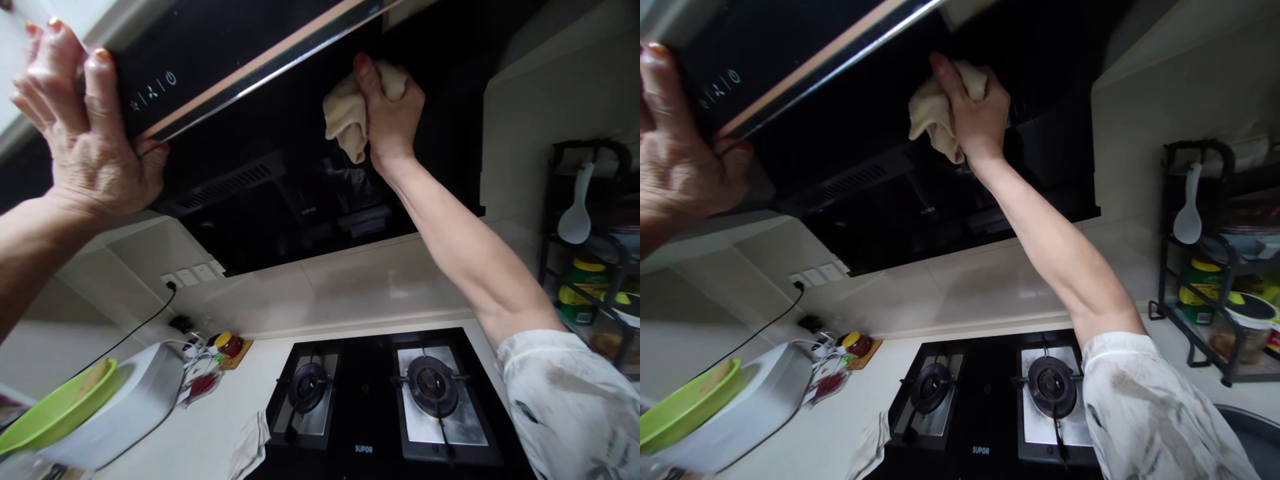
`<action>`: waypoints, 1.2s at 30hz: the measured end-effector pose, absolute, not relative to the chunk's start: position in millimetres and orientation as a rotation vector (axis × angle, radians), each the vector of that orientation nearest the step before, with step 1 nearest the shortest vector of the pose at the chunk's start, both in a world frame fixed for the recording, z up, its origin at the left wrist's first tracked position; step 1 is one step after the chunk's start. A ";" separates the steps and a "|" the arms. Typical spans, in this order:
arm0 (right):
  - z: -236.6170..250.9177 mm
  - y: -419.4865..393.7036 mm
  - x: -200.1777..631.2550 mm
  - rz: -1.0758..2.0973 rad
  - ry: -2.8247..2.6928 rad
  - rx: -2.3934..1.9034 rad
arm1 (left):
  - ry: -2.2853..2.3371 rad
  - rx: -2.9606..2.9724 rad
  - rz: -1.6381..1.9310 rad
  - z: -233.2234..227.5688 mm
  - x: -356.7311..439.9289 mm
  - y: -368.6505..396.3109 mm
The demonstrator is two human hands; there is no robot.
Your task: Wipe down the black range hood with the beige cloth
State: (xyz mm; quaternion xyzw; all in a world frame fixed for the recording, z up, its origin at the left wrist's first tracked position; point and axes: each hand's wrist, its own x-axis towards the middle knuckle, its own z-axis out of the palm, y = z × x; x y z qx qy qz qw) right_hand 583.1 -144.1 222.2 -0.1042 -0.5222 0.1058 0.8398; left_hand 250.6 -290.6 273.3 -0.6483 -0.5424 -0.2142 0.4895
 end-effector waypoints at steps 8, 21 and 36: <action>223.0 -156.4 577.1 0.392 -1.142 -0.016 | -1.041 -1.536 -0.576 275.0 240.6 -283.4; 215.1 -150.4 577.3 0.387 -0.997 -0.277 | -0.945 -1.634 -0.654 276.5 237.1 -280.5; 216.6 -129.2 650.1 0.035 -0.773 -0.058 | -0.964 -1.572 -0.608 273.9 230.8 -277.8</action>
